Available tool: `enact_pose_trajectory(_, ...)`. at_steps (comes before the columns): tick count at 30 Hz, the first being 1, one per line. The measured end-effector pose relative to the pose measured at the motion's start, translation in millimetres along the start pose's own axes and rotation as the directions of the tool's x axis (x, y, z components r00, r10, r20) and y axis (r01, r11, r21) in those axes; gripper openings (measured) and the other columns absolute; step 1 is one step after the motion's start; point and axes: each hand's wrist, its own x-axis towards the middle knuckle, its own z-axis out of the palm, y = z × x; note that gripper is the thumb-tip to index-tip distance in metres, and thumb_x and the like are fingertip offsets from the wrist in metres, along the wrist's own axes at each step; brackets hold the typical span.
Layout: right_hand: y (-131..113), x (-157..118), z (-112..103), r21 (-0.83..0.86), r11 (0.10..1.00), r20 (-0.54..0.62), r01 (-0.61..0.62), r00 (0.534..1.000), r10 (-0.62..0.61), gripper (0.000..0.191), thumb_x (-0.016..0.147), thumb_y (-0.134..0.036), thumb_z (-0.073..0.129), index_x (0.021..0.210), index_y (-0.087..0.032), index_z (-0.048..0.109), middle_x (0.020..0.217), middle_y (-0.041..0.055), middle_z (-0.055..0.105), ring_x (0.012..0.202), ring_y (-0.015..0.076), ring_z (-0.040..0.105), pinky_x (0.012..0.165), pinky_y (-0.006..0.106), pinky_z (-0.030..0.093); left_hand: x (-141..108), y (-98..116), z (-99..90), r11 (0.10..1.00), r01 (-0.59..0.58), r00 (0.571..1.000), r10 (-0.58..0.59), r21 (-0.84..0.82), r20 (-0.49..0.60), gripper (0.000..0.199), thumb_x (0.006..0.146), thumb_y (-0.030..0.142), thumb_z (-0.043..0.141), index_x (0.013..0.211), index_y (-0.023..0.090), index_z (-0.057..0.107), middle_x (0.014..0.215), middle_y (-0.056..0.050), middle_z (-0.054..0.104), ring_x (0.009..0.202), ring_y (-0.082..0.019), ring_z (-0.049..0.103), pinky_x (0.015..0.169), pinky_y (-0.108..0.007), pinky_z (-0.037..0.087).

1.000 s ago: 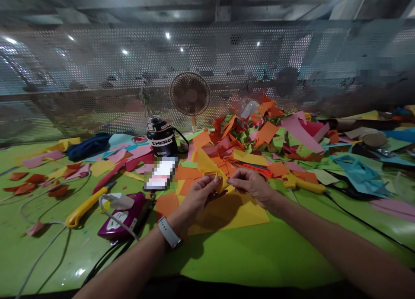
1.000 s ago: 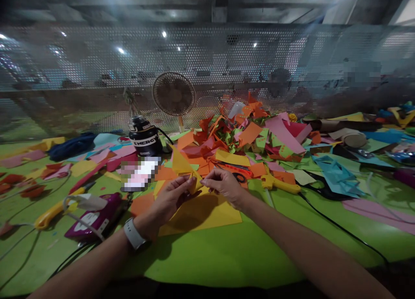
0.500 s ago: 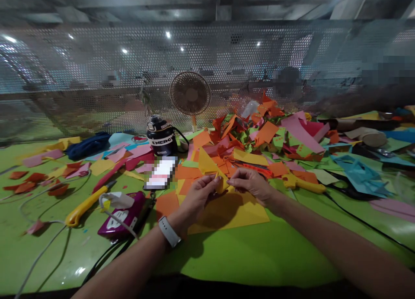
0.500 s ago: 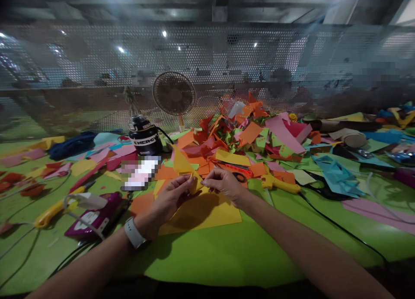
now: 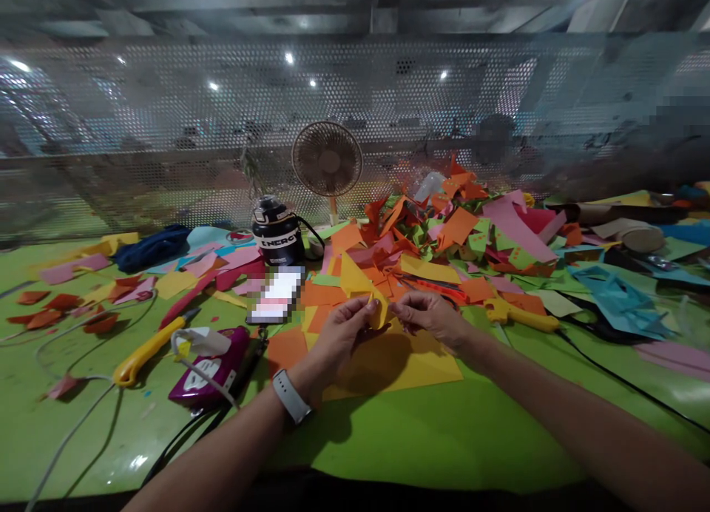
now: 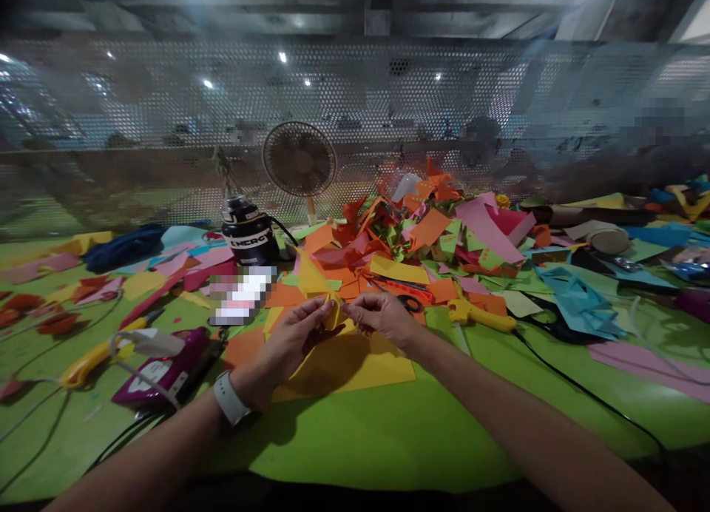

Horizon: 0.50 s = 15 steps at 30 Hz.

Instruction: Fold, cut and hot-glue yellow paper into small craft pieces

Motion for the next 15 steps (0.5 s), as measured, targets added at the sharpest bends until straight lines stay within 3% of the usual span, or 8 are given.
enact_pose_trajectory(6,5.9,0.9,-0.6,0.097,0.995,-0.050,-0.035,0.998,0.040,0.041,0.056,-0.050,0.082,0.067,-0.017,0.062,0.054,-0.0059,0.055,0.047,0.0060,0.044,0.049,0.022,0.034,-0.3,-0.8,0.7,1.000,-0.003,1.000,0.003,-0.010,-0.028,0.033,0.053,0.038,0.087,0.068,0.016,0.068,0.064,0.004,0.058,0.060,-0.008,0.052,0.062,-0.020,0.047)
enact_pose_trajectory(15,1.6,-0.8,1.4,0.089,0.989,-0.067,-0.121,0.990,0.127,0.040,0.054,-0.046,0.084,0.065,-0.017,0.060,0.055,-0.0050,0.057,0.048,0.0063,0.048,0.047,0.020,0.032,1.1,-3.7,-0.2,0.999,-0.025,1.000,0.025,0.029,-0.012,0.032,0.057,0.039,0.085,0.075,0.016,0.071,0.071,-0.001,0.067,0.063,-0.010,0.057,0.062,-0.021,0.046)
